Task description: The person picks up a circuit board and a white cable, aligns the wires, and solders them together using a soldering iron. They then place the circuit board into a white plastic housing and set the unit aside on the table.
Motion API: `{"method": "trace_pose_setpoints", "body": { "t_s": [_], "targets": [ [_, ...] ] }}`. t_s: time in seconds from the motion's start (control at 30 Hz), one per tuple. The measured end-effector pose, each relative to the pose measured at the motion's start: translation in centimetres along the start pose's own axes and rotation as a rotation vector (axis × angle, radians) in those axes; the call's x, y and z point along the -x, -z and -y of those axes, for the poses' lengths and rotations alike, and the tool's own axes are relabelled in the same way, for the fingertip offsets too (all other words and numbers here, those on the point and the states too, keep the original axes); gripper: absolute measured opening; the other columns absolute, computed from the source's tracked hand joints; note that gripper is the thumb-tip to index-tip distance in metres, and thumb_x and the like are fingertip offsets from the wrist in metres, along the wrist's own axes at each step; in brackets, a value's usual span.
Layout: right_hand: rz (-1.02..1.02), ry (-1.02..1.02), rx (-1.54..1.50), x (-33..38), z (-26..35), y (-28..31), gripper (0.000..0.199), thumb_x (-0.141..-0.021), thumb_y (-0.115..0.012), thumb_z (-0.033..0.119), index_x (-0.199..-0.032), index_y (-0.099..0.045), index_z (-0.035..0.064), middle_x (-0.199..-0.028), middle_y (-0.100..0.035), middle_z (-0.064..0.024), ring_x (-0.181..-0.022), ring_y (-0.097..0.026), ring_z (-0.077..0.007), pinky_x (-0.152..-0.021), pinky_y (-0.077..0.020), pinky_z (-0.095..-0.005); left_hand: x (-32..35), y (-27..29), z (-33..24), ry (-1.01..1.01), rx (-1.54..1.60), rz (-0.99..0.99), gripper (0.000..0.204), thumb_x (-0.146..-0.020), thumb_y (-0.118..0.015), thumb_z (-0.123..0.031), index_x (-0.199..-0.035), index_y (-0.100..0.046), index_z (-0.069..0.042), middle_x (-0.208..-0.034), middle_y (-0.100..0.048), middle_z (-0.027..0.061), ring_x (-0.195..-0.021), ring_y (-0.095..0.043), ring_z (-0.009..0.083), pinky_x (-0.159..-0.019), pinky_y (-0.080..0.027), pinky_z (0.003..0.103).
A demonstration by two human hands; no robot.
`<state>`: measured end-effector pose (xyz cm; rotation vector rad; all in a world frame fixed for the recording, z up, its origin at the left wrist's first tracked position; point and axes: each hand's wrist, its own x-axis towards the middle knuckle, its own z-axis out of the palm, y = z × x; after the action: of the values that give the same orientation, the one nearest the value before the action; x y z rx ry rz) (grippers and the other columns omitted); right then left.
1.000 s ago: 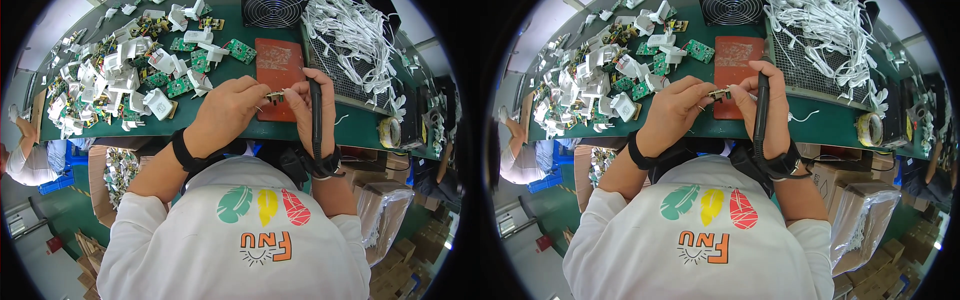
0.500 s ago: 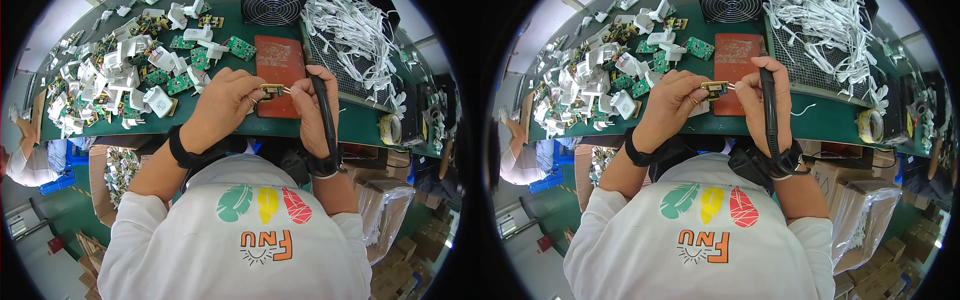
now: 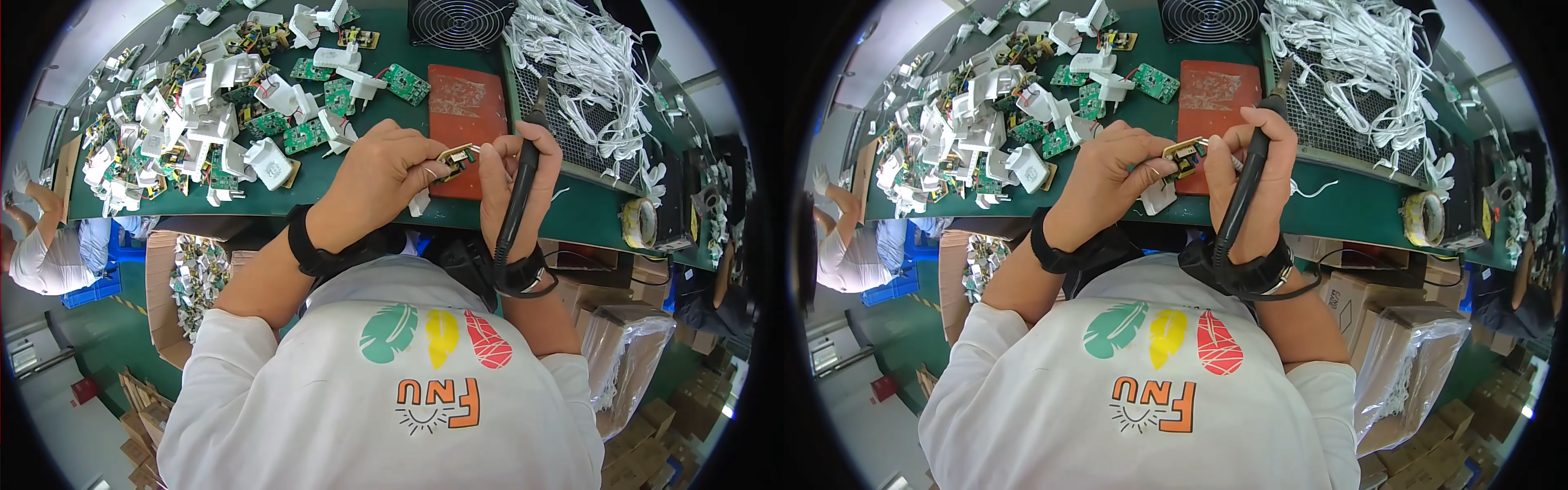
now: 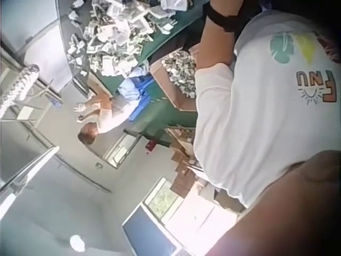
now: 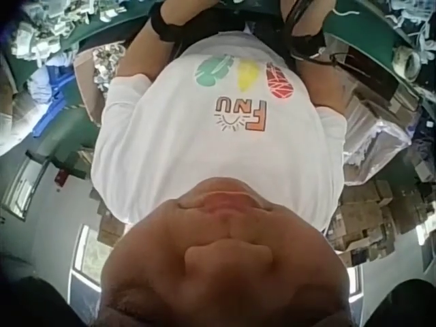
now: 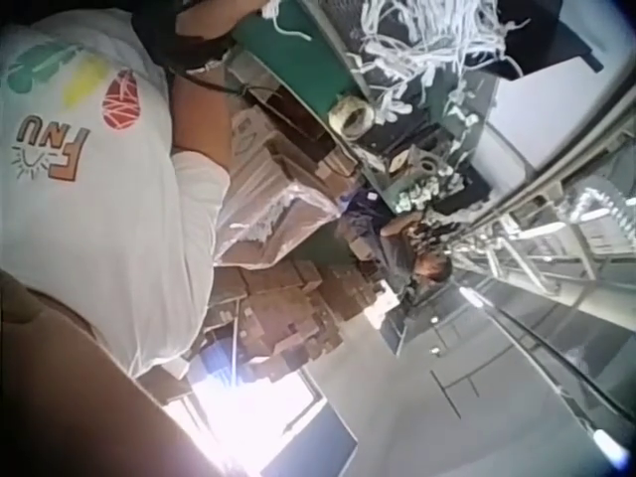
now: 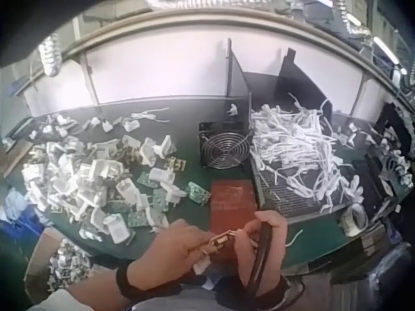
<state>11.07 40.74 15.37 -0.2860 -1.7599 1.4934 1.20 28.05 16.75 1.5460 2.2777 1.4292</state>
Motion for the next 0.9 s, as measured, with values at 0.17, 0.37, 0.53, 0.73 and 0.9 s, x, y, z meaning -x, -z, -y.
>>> {"method": "trace_pose_setpoints", "body": {
  "t_s": [0.17,0.37,0.53,0.73,0.9],
  "targets": [
    [0.017,0.178,0.164,0.0,-0.4,-0.2,0.039,-0.082,-0.058,-0.004,-0.116,-0.040,0.0053,-0.078,-0.047,-0.0010,-0.069,-0.044,-0.0065,-0.059,-0.0390,-0.0193,0.2,-0.1,0.4,0.085,0.105,0.021,0.011,-0.074,-0.067,-0.011,-0.084,-0.067,-0.006,-0.070,-0.061,0.0051,-0.066,-0.049,0.0240,-0.061,-0.042,0.034],
    [0.023,0.145,0.129,-0.1,-0.3,-0.2,0.039,-0.082,-0.057,-0.004,-0.116,-0.040,0.0049,-0.078,-0.046,-0.0008,-0.069,-0.043,-0.0063,-0.059,-0.0384,-0.0189,0.1,0.0,-0.1,0.056,0.075,-0.010,0.010,-0.075,-0.067,-0.011,-0.084,-0.067,-0.006,-0.069,-0.061,0.0052,-0.065,-0.049,0.0236,-0.061,-0.042,0.033],
    [0.024,0.022,0.015,0.0,-0.3,0.0,0.039,-0.083,-0.058,-0.003,-0.116,-0.040,0.0054,-0.080,-0.051,-0.0009,-0.068,-0.043,-0.0051,-0.061,-0.0379,-0.0182,0.2,-0.5,0.0,-0.098,-0.136,-0.061,0.012,-0.071,-0.065,-0.009,-0.083,-0.065,-0.005,-0.072,-0.058,0.0041,-0.067,-0.049,0.0215,-0.058,-0.042,0.030],
    [0.124,-0.150,-0.087,-0.2,-1.2,0.7,0.038,-0.084,-0.057,-0.002,-0.117,-0.041,0.0059,-0.081,-0.053,-0.0011,-0.065,-0.045,-0.0054,-0.061,-0.0388,-0.0183,0.9,0.3,-0.3,-0.419,-0.685,0.032,0.030,-0.070,-0.063,-0.008,-0.098,-0.059,0.000,-0.085,-0.055,0.0036,-0.069,-0.051,0.0185,-0.058,-0.044,0.028],
    [0.406,-0.102,0.217,0.8,-1.8,1.0,0.040,-0.081,-0.060,-0.003,-0.116,-0.044,0.0056,-0.081,-0.054,-0.0039,-0.068,-0.050,-0.0099,-0.062,-0.0427,-0.0218,2.6,0.4,0.5,-0.499,-0.849,0.181,0.014,-0.069,-0.057,-0.011,-0.081,-0.060,-0.006,-0.077,-0.049,0.0008,-0.067,-0.047,0.0149,-0.046,-0.041,0.024]
  ]
}}
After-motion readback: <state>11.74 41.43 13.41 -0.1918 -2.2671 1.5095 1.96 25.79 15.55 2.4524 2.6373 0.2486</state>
